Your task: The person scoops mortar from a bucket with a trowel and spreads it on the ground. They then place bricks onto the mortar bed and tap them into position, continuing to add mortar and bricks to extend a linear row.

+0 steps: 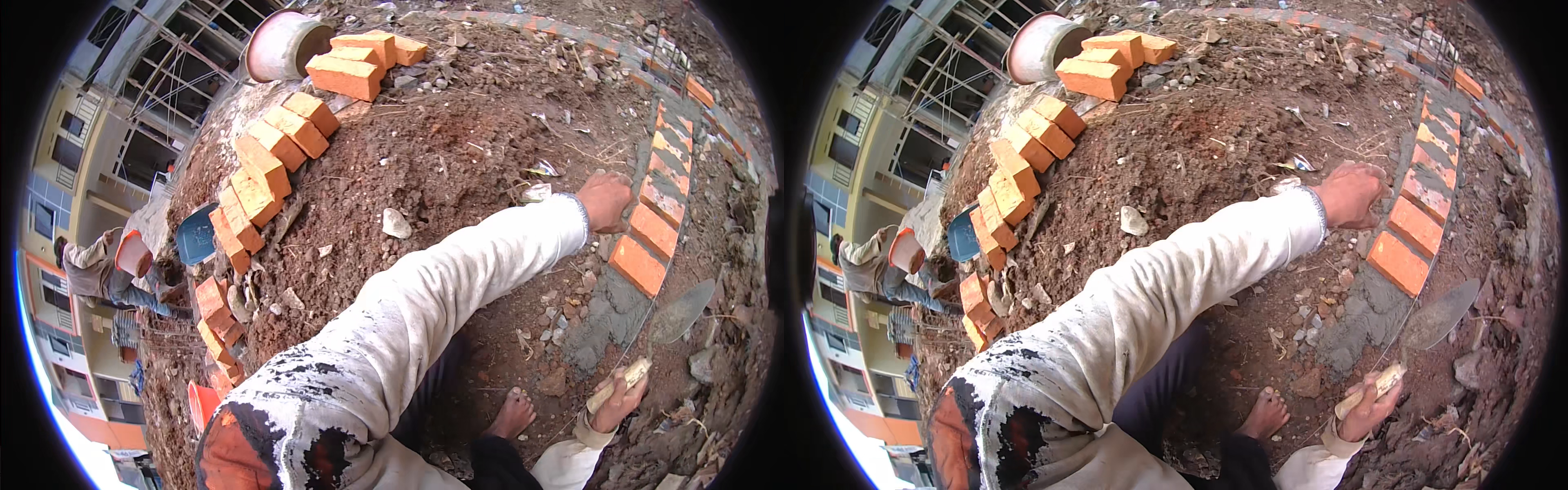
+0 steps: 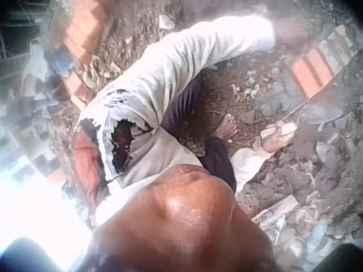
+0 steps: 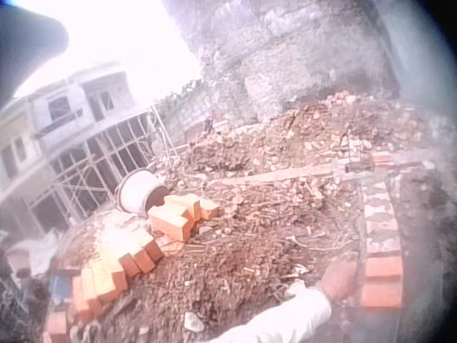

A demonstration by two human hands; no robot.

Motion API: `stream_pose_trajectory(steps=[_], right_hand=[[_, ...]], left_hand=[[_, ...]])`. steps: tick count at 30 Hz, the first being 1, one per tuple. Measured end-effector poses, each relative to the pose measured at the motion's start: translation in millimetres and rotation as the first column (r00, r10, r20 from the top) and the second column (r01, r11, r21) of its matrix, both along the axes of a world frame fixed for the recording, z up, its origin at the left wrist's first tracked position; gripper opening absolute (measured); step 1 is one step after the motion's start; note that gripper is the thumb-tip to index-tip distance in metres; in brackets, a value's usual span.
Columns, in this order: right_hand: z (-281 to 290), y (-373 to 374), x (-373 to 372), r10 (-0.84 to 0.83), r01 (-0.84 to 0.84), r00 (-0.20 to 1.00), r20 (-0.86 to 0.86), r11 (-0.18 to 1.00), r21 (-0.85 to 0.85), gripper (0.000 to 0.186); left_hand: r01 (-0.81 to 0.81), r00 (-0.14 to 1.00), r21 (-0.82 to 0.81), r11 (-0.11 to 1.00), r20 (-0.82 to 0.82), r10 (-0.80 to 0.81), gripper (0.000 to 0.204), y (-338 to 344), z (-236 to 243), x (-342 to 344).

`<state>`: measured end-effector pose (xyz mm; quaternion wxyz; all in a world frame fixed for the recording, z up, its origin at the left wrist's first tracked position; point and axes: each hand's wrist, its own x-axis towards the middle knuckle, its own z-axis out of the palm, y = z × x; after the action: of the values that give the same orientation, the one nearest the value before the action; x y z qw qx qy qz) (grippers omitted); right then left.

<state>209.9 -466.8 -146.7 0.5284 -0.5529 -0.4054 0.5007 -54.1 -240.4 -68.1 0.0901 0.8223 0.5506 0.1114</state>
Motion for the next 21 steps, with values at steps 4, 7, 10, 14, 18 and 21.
stream_pose_trajectory(steps=[4, 7, 10, 14, 18, 21], right_hand=[[24, -4, -9, -0.059, 0.066, 0.992, 0.111, 0.996, -0.061, 0.044], [39, -6, -22, 0.073, -0.073, 0.997, 0.04, 0.997, -0.009, 0.044], [46, 1, -21, 0.088, -0.09, 0.995, 0.056, 0.996, 0.024, 0.044], [41, -1, -30, 0.113, -0.113, 0.993, 0.031, 0.994, 0.006, 0.045], [37, -4, -31, 0.112, -0.111, 0.993, 0.041, 0.994, -0.007, 0.045], [43, -9, -34, 0.108, -0.108, 0.994, 0.032, 0.994, 0.0, 0.039]], left_hand=[[-0.342, 0.923, 0.164, 0.925, -0.128, 0.363, 0.046, -3, 152, -122], [-0.498, 0.711, 0.391, 0.775, -0.328, 0.622, 0.064, -57, 231, -257], [-0.633, 0.563, 0.397, 0.665, -0.354, 0.747, 0.074, -97, 240, -352], [-0.206, 0.438, 0.528, 0.824, -0.704, 0.56, 0.066, -127, 216, -409], [-0.408, 0.503, 0.343, 0.846, -0.689, 0.522, 0.058, -109, 207, -402], [-0.232, 0.512, 0.406, 0.884, -0.722, 0.466, 0.049, -122, 213, -415]])
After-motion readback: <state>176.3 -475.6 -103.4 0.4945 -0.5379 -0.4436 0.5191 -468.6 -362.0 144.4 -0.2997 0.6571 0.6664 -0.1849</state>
